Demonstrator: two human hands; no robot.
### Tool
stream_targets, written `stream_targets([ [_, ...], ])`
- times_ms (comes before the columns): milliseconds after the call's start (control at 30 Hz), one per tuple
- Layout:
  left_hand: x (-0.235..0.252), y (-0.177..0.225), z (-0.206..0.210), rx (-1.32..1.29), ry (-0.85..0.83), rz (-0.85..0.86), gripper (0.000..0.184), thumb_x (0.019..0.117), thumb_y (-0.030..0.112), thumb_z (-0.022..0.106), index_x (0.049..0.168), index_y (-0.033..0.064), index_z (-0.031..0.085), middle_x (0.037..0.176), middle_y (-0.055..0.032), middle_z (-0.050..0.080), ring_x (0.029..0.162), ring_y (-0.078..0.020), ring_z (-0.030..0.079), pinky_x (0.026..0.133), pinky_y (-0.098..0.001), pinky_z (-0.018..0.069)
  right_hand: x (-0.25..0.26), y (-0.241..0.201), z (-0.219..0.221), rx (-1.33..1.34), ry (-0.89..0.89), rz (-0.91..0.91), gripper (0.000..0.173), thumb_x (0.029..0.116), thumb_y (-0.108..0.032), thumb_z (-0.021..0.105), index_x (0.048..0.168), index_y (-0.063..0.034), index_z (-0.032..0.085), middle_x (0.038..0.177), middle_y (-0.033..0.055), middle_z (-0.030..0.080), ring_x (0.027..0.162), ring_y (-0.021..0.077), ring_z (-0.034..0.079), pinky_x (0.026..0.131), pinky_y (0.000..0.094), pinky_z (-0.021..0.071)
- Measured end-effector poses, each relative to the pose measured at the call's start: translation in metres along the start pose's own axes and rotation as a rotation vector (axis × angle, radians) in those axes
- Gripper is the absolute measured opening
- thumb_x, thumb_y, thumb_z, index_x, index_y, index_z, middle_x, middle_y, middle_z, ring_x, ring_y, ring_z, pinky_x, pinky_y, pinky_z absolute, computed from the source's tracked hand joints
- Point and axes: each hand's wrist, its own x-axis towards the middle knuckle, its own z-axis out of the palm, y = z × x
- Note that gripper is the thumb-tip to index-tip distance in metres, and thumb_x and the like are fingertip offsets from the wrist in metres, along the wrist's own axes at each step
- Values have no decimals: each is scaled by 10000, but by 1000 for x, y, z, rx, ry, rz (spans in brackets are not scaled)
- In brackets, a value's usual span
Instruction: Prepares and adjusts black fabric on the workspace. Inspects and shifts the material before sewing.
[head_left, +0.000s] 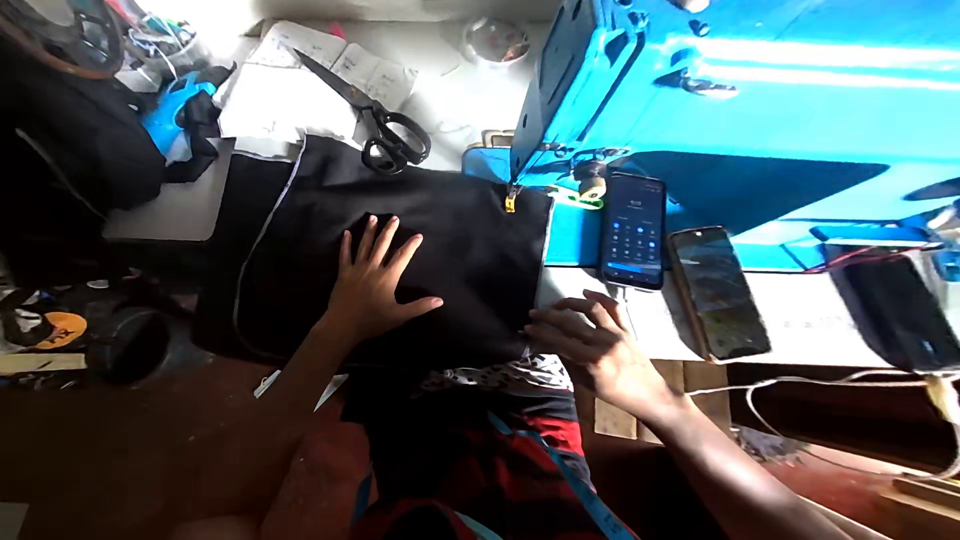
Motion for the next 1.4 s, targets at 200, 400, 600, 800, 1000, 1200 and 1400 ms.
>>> stream_targets([
  [200,11,-7,1,4,-4,19,993,813,881,455,1556,222,455,1677,-172,269,1573,-420,121,1207,-705,70,11,7,1,-11,7,7,297,997,-116,535,1186,-186,754,1260,54,720,1190,314,651,1054,611,424],
  [400,24,-14,0,21,68,73,929,832,855,471,1484,198,548,1631,-182,359,1553,-413,207,1213,-660,151,21,18,3,-47,21,3,268,1033,-257,545,1180,-203,762,1230,38,731,1197,308,645,1065,600,415],
  [600,42,-22,0,57,95,110,907,841,845,461,1456,188,573,1597,-177,409,1520,-386,291,1178,-619,238,33,31,4,-55,11,-8,276,1003,-131,546,1154,-178,773,1248,54,722,1269,348,599,1105,634,367],
  [800,57,-26,-2,70,95,119,907,849,840,451,1455,175,571,1598,-182,403,1510,-383,311,1149,-630,263,46,39,0,-83,-19,-27,282,999,-141,541,1165,-161,768,1270,48,717,1262,377,595,1103,665,343],
  [1000,70,-30,-4,75,106,131,905,849,832,465,1441,157,580,1573,-176,432,1483,-380,353,1134,-639,280,56,50,0,-102,-30,-38,312,975,-80,551,1191,-160,762,1318,60,693,1278,391,579,1102,670,340],
  [1200,86,-38,-5,95,154,175,881,853,817,481,1433,161,587,1537,-182,470,1449,-387,395,1119,-632,292,67,60,-2,-114,-39,-49,345,976,-69,543,1238,-160,748,1338,60,685,1276,394,578,1096,665,339],
  [1400,106,-43,-13,195,159,282,934,840,853,441,1458,164,566,1535,-141,497,1474,-360,383,1163,-639,234,74,64,0,-133,-44,-34,363,980,-68,531,1264,-166,734,1364,47,673,1300,398,564,1097,669,332],
])
